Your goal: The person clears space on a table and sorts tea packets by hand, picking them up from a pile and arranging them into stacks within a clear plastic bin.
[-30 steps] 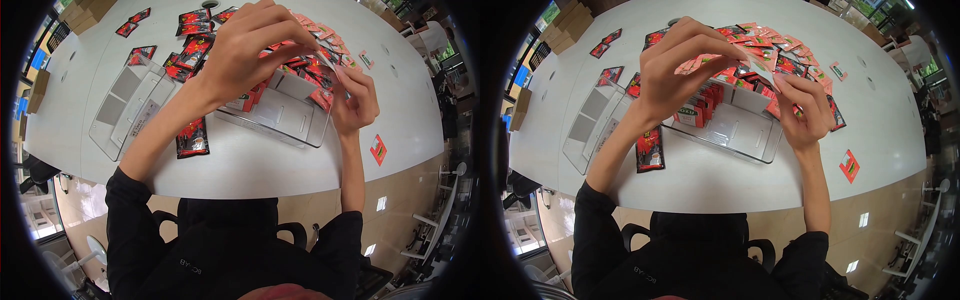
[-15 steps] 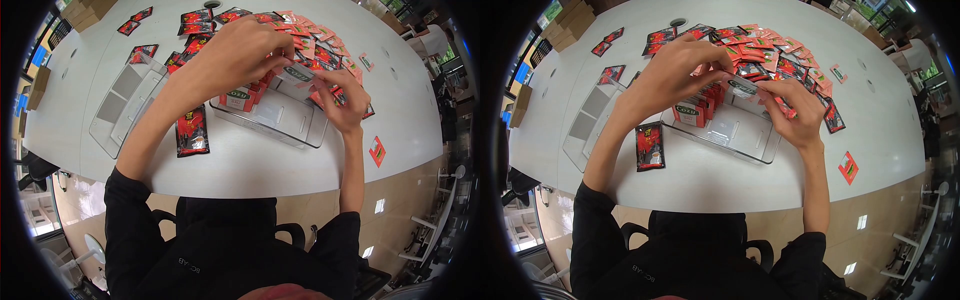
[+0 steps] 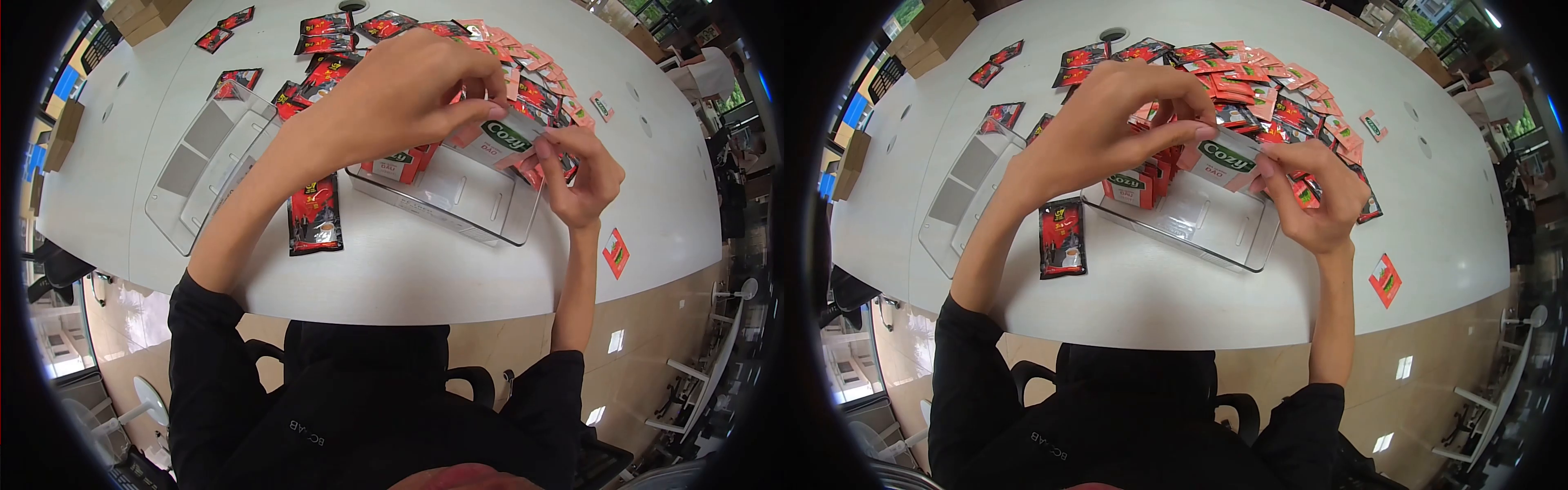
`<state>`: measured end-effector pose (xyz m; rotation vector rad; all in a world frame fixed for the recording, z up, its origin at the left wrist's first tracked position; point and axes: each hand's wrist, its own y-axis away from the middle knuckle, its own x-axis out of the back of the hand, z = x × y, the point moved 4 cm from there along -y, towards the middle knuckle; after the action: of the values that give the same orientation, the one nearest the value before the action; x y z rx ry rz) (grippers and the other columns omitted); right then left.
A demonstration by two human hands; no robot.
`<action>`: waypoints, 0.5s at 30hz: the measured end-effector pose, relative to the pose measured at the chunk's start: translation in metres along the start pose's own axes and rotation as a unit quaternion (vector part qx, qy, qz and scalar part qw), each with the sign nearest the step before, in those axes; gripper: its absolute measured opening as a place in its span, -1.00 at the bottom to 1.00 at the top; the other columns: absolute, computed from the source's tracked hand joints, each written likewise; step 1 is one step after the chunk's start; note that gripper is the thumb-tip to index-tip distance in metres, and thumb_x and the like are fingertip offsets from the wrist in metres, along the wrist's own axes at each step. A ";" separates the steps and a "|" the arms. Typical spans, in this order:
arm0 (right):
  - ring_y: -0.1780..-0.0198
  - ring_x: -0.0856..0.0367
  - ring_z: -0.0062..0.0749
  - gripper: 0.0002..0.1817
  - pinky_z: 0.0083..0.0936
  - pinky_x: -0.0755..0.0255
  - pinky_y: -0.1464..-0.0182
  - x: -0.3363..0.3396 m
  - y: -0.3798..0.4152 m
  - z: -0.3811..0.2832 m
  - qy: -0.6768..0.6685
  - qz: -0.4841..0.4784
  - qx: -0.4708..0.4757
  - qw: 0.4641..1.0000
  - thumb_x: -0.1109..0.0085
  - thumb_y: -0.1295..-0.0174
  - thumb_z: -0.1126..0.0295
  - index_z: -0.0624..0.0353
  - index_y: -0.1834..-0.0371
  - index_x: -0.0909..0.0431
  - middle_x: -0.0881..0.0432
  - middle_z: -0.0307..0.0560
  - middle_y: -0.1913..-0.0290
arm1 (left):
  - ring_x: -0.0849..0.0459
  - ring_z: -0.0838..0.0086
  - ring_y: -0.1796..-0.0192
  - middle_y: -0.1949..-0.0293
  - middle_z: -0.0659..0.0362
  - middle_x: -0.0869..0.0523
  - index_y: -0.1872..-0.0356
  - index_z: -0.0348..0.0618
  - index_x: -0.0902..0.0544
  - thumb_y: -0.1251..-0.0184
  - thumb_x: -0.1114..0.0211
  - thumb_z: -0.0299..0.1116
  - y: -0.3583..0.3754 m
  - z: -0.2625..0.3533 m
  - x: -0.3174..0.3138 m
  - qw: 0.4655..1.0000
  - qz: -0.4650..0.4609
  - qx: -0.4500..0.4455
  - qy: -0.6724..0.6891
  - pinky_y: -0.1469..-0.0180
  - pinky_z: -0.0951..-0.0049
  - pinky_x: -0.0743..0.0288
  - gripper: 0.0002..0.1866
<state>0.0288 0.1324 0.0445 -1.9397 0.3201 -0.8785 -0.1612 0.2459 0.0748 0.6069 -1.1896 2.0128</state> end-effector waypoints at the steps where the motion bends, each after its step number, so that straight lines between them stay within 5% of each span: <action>1: 0.42 -0.78 -0.41 -0.76 -0.63 -0.58 0.37 -0.001 -0.002 -0.001 0.035 -0.026 -0.002 0.999 -0.39 -0.07 0.75 0.30 0.18 -0.71 -0.77 -0.08 0.40 | -0.71 0.31 0.25 0.40 0.23 -0.74 0.28 -0.13 -0.72 -0.33 -0.44 -0.25 0.001 0.001 -0.001 0.996 0.010 -0.016 -0.081 -0.03 0.32 -0.51 -0.83; 4: 0.38 -0.77 -0.44 -0.78 -0.60 -0.57 0.33 -0.013 0.002 0.008 0.068 -0.073 -0.057 0.993 -0.40 -0.08 0.71 0.25 0.20 -0.71 -0.76 -0.11 0.38 | -0.70 0.33 0.13 0.35 0.23 -0.73 0.29 -0.11 -0.73 -0.30 -0.43 -0.29 0.005 -0.010 -0.013 0.978 -0.024 -0.027 -0.203 -0.12 0.29 -0.49 -0.86; 15: 0.25 -0.60 -0.35 -0.83 -0.40 -0.35 0.20 -0.020 0.001 0.014 0.146 -0.145 -0.049 0.977 -0.49 -0.05 0.45 0.09 0.28 -0.73 -0.66 -0.23 0.30 | -0.62 0.34 -0.07 0.15 0.23 -0.68 0.29 -0.09 -0.74 -0.21 -0.48 -0.30 0.009 -0.019 -0.029 0.963 -0.037 -0.055 -0.261 -0.30 0.23 -0.45 -0.86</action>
<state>0.0246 0.1526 0.0305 -1.9783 0.2588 -1.3692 -0.1505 0.2505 0.0410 1.1538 -1.5411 1.7596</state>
